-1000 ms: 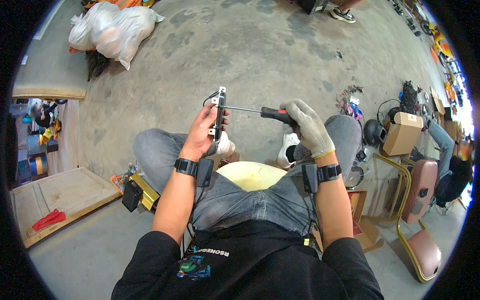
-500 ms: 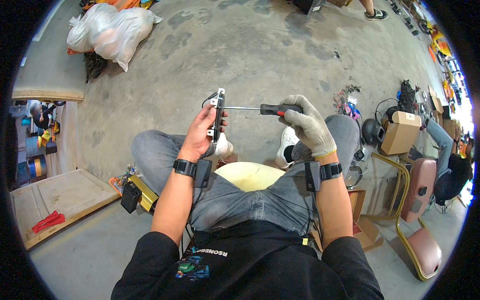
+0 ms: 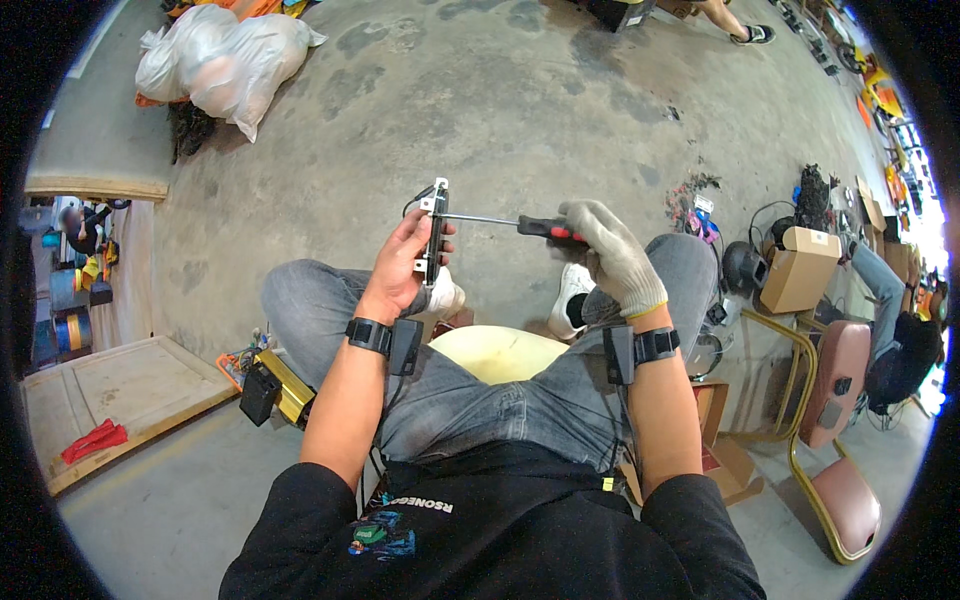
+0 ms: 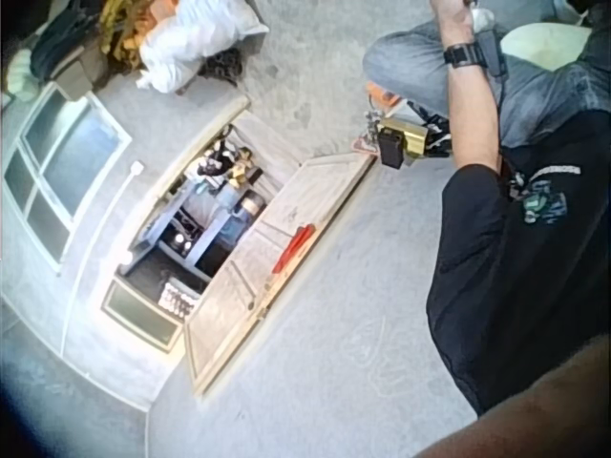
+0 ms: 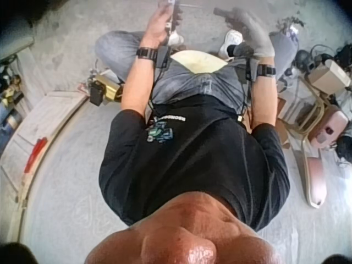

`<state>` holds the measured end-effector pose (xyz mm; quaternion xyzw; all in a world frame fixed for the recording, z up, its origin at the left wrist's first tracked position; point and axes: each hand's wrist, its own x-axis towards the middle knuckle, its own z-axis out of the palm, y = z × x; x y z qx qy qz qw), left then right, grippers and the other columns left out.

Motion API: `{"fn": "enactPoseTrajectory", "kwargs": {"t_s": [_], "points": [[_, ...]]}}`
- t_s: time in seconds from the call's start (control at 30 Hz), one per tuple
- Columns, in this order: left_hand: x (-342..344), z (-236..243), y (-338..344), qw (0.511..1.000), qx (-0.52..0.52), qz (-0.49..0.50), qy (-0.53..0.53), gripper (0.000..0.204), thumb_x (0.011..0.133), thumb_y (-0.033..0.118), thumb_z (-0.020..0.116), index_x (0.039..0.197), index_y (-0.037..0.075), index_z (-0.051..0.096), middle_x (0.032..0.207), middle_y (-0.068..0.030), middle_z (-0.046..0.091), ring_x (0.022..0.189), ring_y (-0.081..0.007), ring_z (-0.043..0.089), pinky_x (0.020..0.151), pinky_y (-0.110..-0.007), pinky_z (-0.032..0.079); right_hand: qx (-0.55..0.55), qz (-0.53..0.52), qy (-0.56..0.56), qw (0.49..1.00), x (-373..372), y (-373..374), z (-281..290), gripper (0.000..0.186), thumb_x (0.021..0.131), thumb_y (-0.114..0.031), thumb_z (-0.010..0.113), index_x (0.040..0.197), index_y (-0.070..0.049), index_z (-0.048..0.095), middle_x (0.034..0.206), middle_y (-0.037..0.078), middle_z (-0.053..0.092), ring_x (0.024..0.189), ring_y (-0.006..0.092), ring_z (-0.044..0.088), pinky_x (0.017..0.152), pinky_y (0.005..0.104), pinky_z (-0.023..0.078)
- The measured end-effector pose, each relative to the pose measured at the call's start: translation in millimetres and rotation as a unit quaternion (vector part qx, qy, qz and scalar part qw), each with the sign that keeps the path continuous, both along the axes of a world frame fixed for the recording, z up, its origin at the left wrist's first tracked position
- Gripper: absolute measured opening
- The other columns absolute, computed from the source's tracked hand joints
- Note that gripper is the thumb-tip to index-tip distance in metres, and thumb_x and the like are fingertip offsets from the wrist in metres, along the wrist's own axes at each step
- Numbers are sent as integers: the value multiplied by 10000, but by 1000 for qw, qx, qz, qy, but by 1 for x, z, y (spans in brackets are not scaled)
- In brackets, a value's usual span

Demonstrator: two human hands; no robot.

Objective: Use a screwdriver to assemble or disassemble a small black motorcycle component, likely a mirror or handle assembly.

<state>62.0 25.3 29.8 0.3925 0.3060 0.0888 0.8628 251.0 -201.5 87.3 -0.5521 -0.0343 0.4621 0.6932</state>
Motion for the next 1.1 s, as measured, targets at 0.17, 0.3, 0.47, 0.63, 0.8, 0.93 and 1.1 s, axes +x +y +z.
{"fn": "enactPoseTrajectory", "kwargs": {"t_s": [0.17,0.3,0.47,0.63,0.8,0.93,1.1], "points": [[1,-1,0,1000,-4,-1,-9,371,999,261,598,1324,94,531,1023,-67,668,824,-154,642,689,-286,534,-97,95,-31,990,13,-8,-14,402,989,-303,594,1208,33,561,1056,103,580,843,151,626,813,294,572],[0,-2,2,1000,1,-5,-6,315,1018,285,559,1268,92,543,1059,-96,666,855,-182,646,719,-311,542,-8,-11,-69,998,2,-1,-10,412,991,-348,590,1202,5,583,986,71,597,759,131,621,708,282,568],[-1,-3,2,1000,-3,-8,-5,313,1021,283,553,1269,91,542,1059,-98,667,850,-185,647,719,-315,544,-11,38,-13,999,6,-4,-11,349,964,-246,619,1217,-10,578,1000,59,598,762,133,629,699,269,560],[0,-1,1,1000,-16,5,-10,310,1021,283,552,1265,91,545,1053,-95,667,847,-182,648,714,-319,550,-50,125,-15,991,17,-13,-25,347,949,-211,636,1226,-14,571,1000,66,602,812,140,645,723,272,561],[-1,-4,3,1000,-3,-9,-10,313,1020,284,556,1266,91,542,1057,-91,669,846,-177,648,716,-315,549,9,6,-30,999,3,-2,-3,355,1001,-287,589,1201,7,565,1022,95,608,775,131,640,669,226,542],[2,-1,1,1000,-7,-19,-14,310,1019,282,557,1261,90,540,1059,-90,669,845,-175,647,718,-310,547,-15,45,34,998,11,-10,-14,329,963,-193,629,1211,14,567,1058,95,589,827,137,653,750,235,567],[0,-1,1,1000,-11,-6,-9,326,1023,282,548,1282,84,532,1057,-108,668,845,-181,648,720,-315,548,26,24,12,999,11,-8,-15,321,967,-168,621,1217,24,559,1109,113,580,879,149,655,797,259,584]]}}
